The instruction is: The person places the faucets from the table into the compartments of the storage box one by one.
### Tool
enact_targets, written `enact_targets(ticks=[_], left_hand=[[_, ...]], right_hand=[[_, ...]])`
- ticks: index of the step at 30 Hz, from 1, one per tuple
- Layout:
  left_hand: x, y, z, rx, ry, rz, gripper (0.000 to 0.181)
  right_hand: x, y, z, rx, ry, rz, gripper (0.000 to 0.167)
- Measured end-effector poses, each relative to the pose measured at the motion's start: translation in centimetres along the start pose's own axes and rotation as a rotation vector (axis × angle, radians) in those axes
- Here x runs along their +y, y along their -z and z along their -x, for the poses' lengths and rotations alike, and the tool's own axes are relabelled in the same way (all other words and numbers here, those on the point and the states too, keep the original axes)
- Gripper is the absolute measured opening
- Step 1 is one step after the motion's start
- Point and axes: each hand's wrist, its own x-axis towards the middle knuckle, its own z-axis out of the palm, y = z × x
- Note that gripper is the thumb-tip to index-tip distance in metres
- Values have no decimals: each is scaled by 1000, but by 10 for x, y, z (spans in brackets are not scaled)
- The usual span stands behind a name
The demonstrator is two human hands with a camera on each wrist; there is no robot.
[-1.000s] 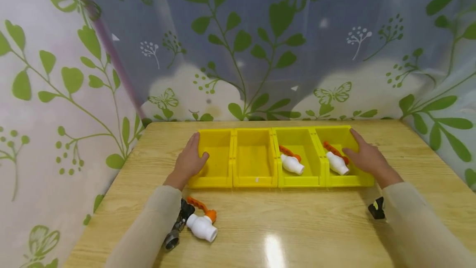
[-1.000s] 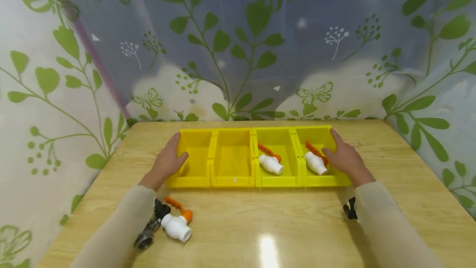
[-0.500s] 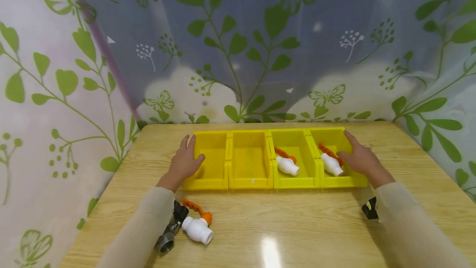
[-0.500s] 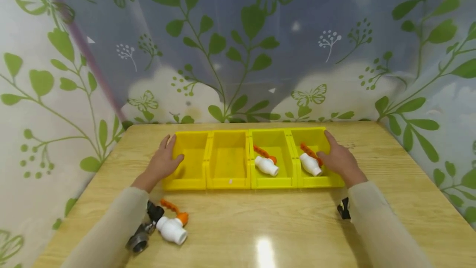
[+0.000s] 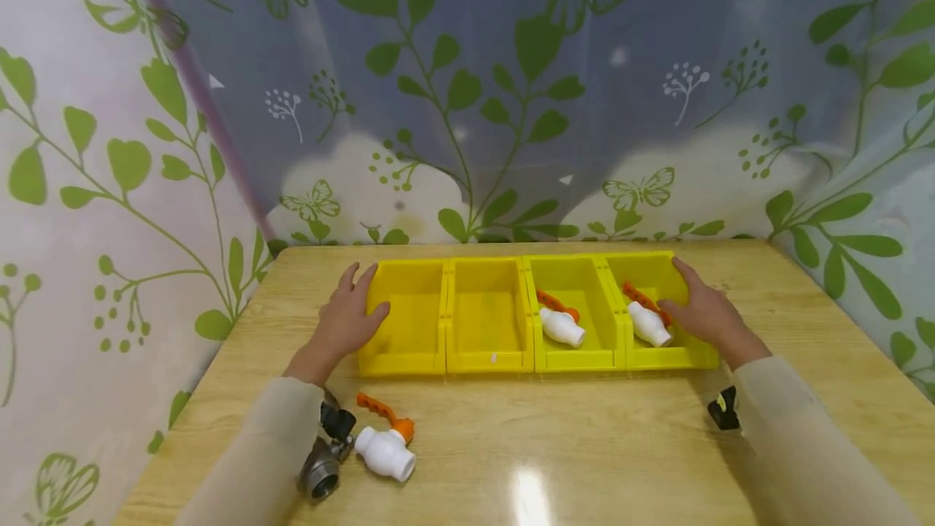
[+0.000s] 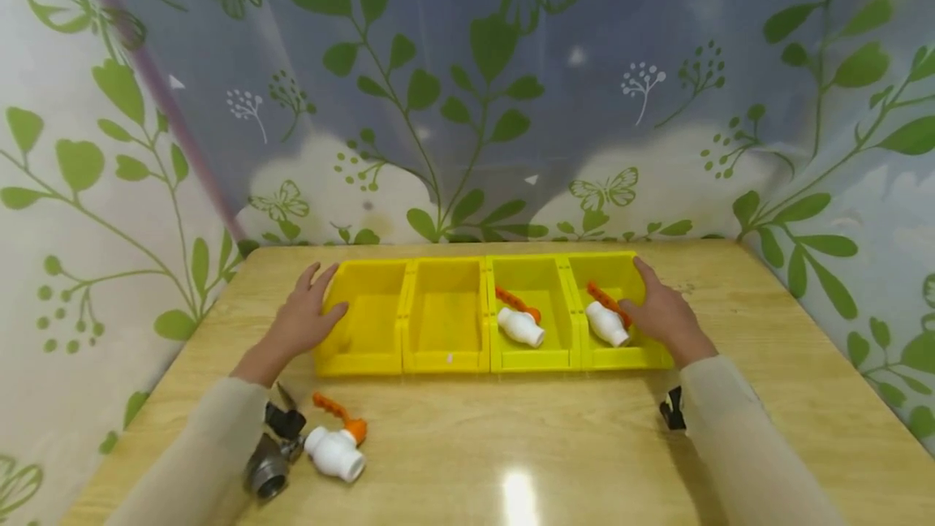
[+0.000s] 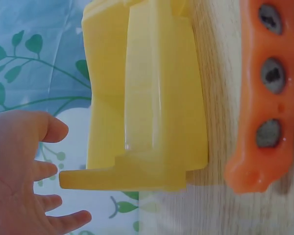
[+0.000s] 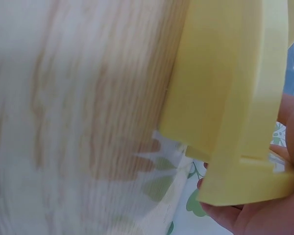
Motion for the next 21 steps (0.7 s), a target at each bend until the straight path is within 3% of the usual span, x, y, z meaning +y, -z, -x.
enact_targets(ticks=[5, 12, 21], left_hand=[[1, 6, 6, 3, -34, -12, 68], [9, 18, 23, -43, -80, -11, 65], [16, 21, 40, -57, -139, 10, 62]], right_hand=[[-3, 1, -1, -3, -11, -19, 86], [-5, -2, -1, 9, -7, -26, 84], [-1, 0, 2, 8, -12, -39, 84]])
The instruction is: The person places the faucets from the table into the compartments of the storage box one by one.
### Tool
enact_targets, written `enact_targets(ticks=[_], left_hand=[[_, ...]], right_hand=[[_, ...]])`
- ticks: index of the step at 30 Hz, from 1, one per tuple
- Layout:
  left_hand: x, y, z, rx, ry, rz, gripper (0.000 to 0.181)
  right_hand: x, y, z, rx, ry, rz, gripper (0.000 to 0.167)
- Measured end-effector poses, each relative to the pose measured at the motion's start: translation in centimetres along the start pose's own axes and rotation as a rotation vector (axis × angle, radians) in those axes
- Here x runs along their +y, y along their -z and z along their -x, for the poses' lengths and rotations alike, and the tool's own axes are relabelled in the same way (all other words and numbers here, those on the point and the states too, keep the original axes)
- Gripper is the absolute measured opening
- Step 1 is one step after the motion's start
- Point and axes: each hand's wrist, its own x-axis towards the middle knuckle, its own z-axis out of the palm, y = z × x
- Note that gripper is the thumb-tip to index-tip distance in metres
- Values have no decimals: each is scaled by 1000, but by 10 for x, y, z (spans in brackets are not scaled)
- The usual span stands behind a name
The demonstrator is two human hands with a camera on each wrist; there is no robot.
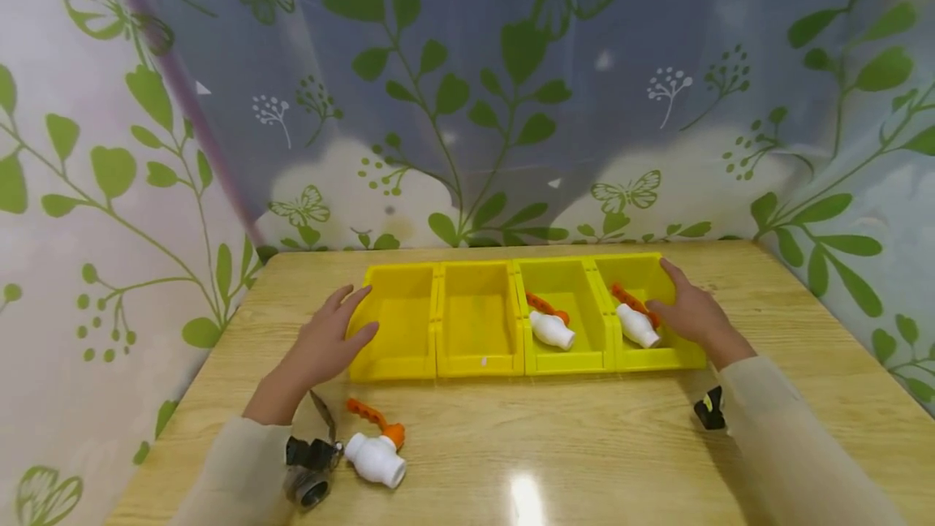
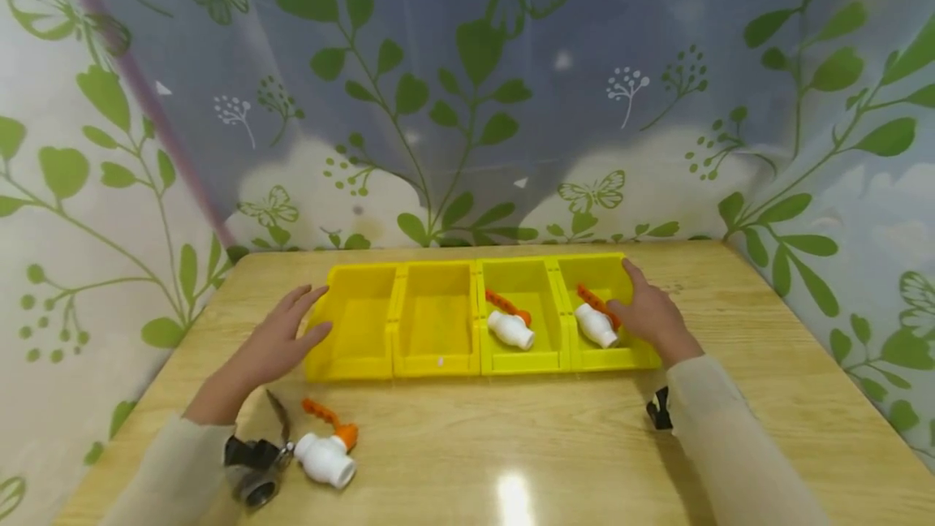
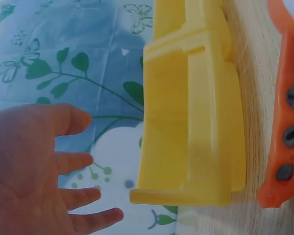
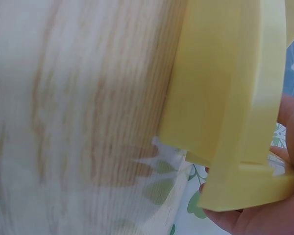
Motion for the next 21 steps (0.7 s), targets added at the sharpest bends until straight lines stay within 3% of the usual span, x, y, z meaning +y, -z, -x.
enact_targets(ticks=[5, 11, 15, 21], left_hand=[[3, 2, 13, -6, -37, 6, 61], [5, 5, 26, 71, -78, 65, 58], [5, 6, 35, 111, -83, 92, 57], [2, 5, 46, 109, -66, 107, 56]], right_hand=[[-1, 0, 3, -17, -25, -6, 84], [-5, 1, 4, 1, -23, -10, 84], [-7, 2, 3, 11, -19, -10, 83], [-4, 0, 1, 30, -12, -5, 83]])
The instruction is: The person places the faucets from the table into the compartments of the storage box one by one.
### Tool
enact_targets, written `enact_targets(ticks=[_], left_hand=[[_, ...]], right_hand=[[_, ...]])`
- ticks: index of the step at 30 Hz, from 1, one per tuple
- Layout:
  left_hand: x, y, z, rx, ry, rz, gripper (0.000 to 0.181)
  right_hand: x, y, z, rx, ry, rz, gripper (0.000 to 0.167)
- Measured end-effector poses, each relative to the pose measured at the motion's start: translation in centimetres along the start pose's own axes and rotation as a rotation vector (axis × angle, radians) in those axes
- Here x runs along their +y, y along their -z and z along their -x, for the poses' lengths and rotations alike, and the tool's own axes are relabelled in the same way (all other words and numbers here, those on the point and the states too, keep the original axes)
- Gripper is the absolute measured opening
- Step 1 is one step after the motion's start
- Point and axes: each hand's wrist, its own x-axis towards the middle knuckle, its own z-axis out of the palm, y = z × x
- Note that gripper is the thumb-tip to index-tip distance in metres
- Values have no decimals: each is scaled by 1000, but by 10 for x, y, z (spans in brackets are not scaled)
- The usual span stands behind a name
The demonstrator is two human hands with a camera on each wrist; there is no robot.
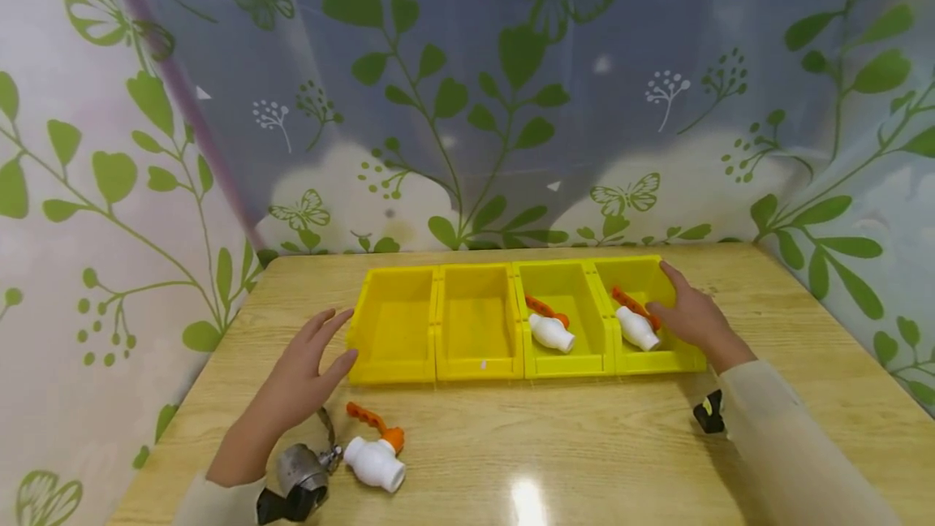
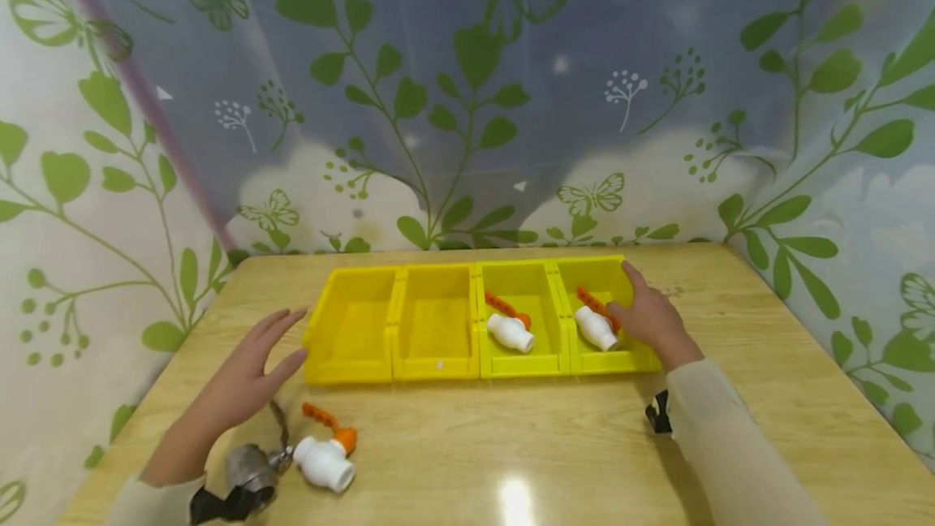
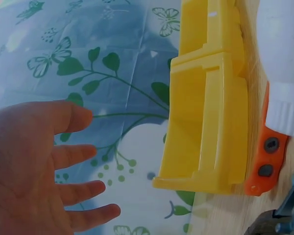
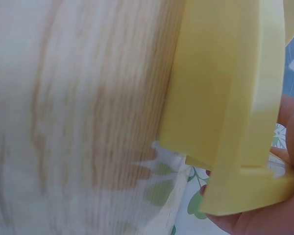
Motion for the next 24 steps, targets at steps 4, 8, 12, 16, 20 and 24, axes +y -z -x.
enact_targets(ticks=[4, 8, 12, 16, 20, 24], left_hand=[[-1, 1, 7, 9, 17, 3, 55], [0, 1, 13, -9, 37, 3, 55], [-1, 0, 20, -32, 56, 7, 54], [-3, -1, 25, -53, 68, 24, 55], [-6, -2, 31, -54, 65, 19, 56], [-7, -1, 37, -65, 67, -1, 55]], right_hand=[[0, 0, 0, 5, 12, -4, 82], [-1, 1, 1, -1, 8, -15, 82], [0, -1, 1, -2, 6, -20, 82], [1, -2, 0, 6, 6, -15, 82], [3, -3, -1, 12, 1, -16, 82], [4, -3, -2, 15, -1, -15, 81]])
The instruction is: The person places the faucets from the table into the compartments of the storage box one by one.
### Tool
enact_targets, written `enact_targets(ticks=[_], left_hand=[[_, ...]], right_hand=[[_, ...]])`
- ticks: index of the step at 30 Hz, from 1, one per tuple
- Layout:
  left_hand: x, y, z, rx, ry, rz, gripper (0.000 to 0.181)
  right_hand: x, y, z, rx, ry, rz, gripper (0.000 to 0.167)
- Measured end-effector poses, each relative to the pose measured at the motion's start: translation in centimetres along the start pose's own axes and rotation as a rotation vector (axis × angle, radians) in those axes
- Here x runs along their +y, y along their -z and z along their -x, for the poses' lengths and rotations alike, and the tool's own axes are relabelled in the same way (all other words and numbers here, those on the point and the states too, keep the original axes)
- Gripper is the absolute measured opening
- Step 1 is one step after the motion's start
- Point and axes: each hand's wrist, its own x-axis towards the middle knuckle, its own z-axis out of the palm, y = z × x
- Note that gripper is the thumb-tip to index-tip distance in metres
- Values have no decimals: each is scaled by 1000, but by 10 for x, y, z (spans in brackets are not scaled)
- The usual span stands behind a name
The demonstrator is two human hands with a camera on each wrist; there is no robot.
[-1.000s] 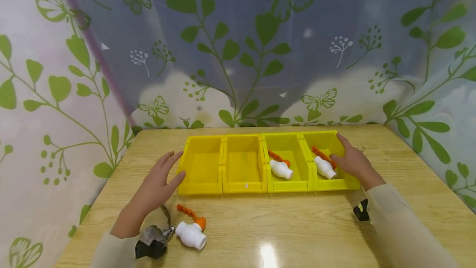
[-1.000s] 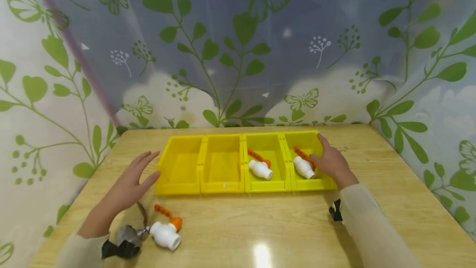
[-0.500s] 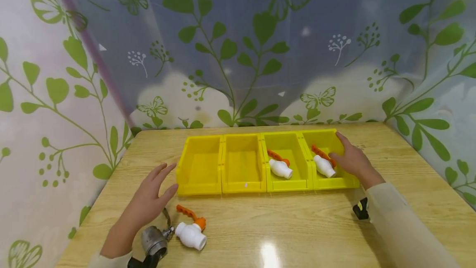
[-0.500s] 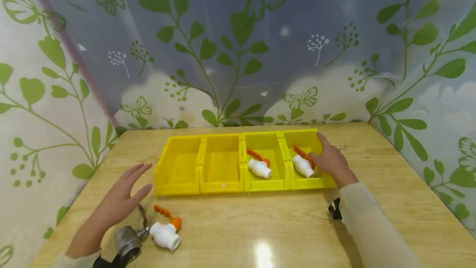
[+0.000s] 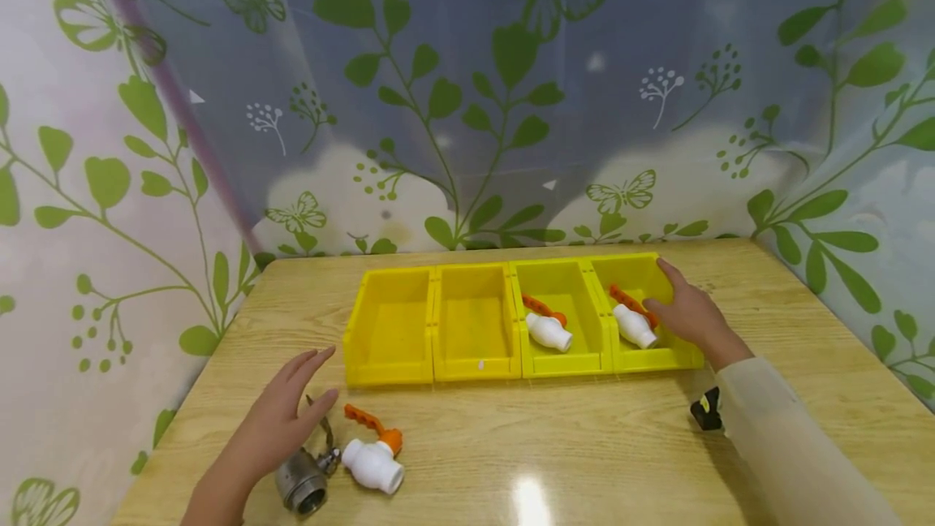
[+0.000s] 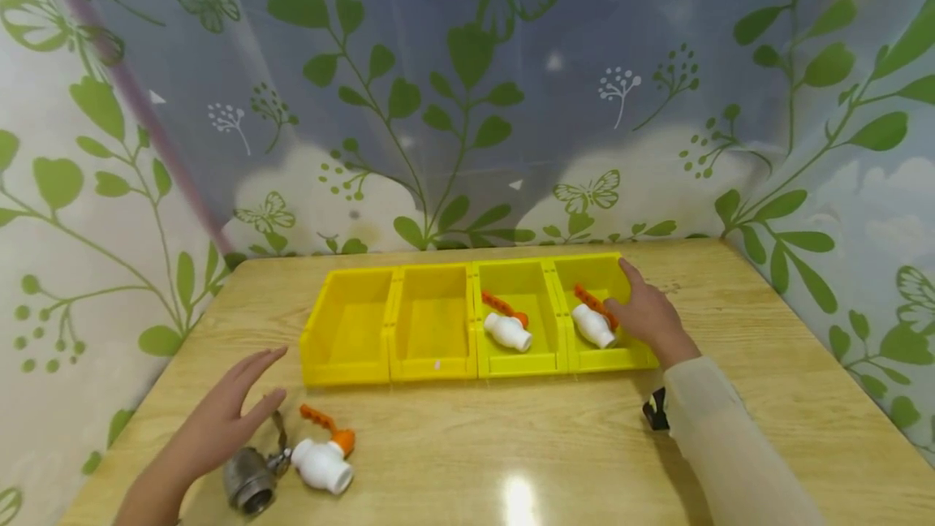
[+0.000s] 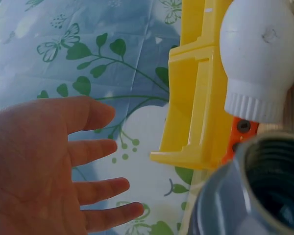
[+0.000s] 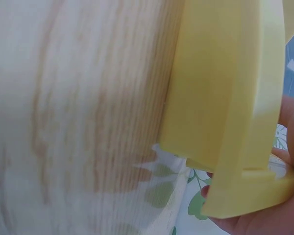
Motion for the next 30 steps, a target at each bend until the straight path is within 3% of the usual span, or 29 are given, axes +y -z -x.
enact_targets(ticks=[8, 18, 30], left_hand=[[-9, 0, 8, -124, 71, 24, 55], [-27, -8, 17, -238, -78, 16, 69], [-35, -16, 21, -380, -28, 82, 75]], right_hand=[[-1, 0, -1, -8, -9, -4, 81], [-1, -1, 1, -6, -5, -2, 80], [1, 0, -2, -7, 1, 7, 82]])
